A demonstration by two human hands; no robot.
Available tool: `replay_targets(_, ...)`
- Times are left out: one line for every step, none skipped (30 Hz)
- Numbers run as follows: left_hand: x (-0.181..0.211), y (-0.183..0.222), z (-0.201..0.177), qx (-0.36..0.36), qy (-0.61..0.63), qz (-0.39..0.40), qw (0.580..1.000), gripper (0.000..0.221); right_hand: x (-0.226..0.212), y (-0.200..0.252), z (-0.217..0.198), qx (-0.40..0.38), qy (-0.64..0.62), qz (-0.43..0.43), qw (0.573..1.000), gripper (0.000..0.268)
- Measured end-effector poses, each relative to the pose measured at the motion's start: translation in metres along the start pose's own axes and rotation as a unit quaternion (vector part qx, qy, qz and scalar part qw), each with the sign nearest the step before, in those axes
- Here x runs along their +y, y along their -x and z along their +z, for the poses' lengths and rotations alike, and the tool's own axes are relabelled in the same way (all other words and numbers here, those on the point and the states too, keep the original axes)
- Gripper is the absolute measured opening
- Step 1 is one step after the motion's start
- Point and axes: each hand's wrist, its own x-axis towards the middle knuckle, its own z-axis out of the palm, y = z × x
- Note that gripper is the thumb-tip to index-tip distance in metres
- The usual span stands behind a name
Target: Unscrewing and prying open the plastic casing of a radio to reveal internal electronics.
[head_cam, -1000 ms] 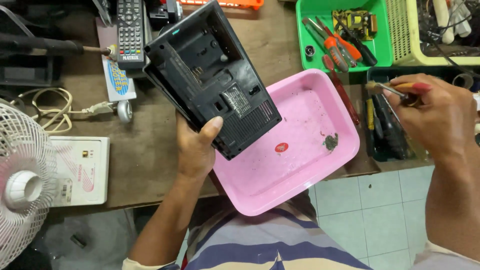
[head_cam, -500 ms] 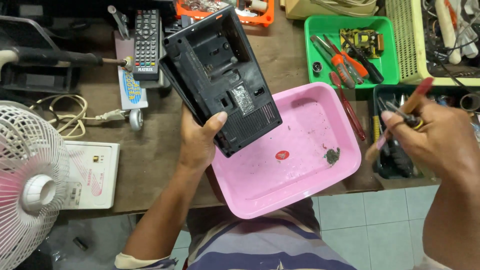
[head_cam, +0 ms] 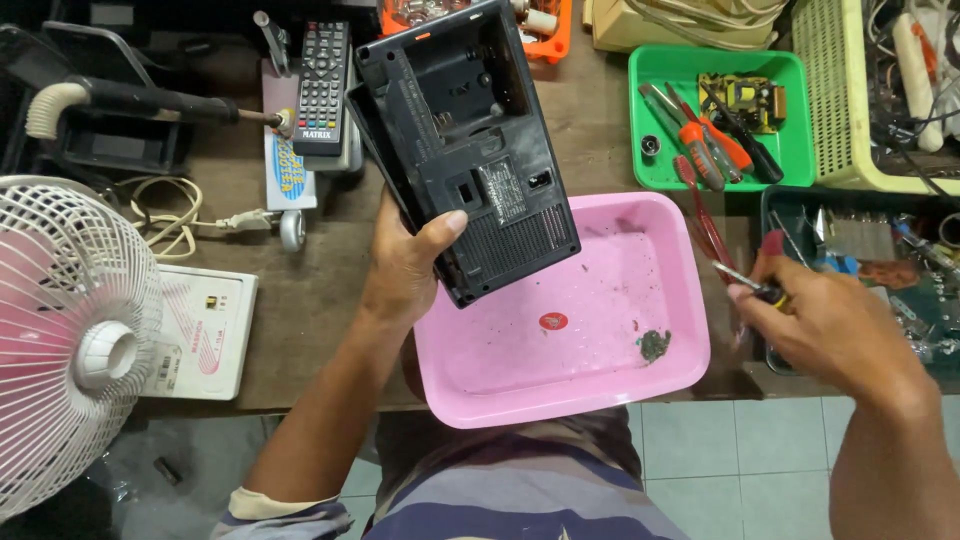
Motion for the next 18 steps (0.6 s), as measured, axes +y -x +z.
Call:
replay_targets(0.001, 0.003, 0.000, -0.001, -0.001, 0.002, 1.000, 0.069, 0.013, -0.006, 0.000, 0.002, -0.001, -0.001, 1.000, 0.038)
replay_targets(0.001, 0.004, 0.001, -0.012, 0.023, -0.008, 1.000, 0.068, 0.025, -0.012, 0.000, 0.056, -0.063, -0.022, 0.996, 0.038)
replay_targets(0.002, 0.005, 0.001, -0.024, 0.046, -0.019, 0.998, 0.066, 0.038, -0.019, -0.001, 0.110, -0.125, -0.042, 0.985, 0.039)
replay_targets(0.004, 0.007, 0.001, -0.024, 0.046, -0.018, 0.999, 0.066, 0.039, -0.023, -0.008, 0.111, -0.124, -0.042, 0.985, 0.039)
replay_targets(0.005, 0.008, 0.001, -0.029, 0.029, -0.019, 0.999, 0.066, 0.040, -0.027, -0.014, 0.180, -0.206, -0.135, 0.952, 0.028)
replay_targets(0.006, 0.010, 0.000, -0.035, 0.012, -0.021, 0.999, 0.065, 0.040, -0.031, -0.020, 0.247, -0.288, -0.221, 0.898, 0.016)
replay_targets(0.005, 0.015, -0.003, -0.034, 0.012, -0.021, 0.999, 0.065, 0.034, -0.041, -0.029, 0.247, -0.288, -0.221, 0.899, 0.016)
replay_targets(0.005, 0.018, -0.006, -0.021, 0.023, -0.043, 0.999, 0.068, 0.028, -0.051, -0.038, 0.277, -0.307, -0.284, 0.865, 0.014)
replay_targets(0.005, 0.021, -0.009, -0.009, 0.034, -0.064, 0.997, 0.071, 0.022, -0.061, -0.047, 0.306, -0.325, -0.345, 0.826, 0.014)
replay_targets(0.008, 0.026, -0.011, -0.010, 0.034, -0.066, 0.997, 0.071, 0.006, -0.066, -0.059, 0.306, -0.326, -0.343, 0.826, 0.014)
replay_targets(0.012, 0.031, -0.014, -0.023, 0.008, -0.061, 0.998, 0.067, -0.011, -0.072, -0.070, 0.317, -0.252, -0.312, 0.859, 0.019)
replay_targets(0.016, 0.036, -0.017, -0.033, -0.017, -0.055, 0.998, 0.064, -0.029, -0.077, -0.082, 0.325, -0.176, -0.280, 0.886, 0.024)
replay_targets(0.011, 0.039, -0.024, -0.033, -0.018, -0.056, 0.998, 0.064, -0.046, -0.091, -0.085, 0.325, -0.177, -0.280, 0.886, 0.024)
replay_targets(0.006, 0.043, -0.032, -0.009, -0.007, -0.052, 0.999, 0.068, -0.063, -0.105, -0.088, 0.321, -0.091, -0.309, 0.890, 0.026)
replay_targets(0.001, 0.047, -0.039, 0.015, 0.004, -0.047, 0.999, 0.073, -0.081, -0.119, -0.091, 0.315, -0.006, -0.335, 0.888, 0.029)
replay_targets(0.005, 0.050, -0.038, 0.016, 0.004, -0.048, 0.999, 0.073, -0.099, -0.127, -0.091, 0.313, -0.006, -0.336, 0.888, 0.029)
replay_targets(0.010, 0.053, -0.036, 0.015, -0.009, -0.053, 0.998, 0.074, -0.117, -0.136, -0.092, 0.288, 0.057, -0.348, 0.890, 0.024)
replay_targets(0.017, 0.055, -0.035, 0.015, -0.022, -0.054, 0.998, 0.076, -0.138, -0.144, -0.095, 0.263, 0.119, -0.360, 0.887, 0.021)
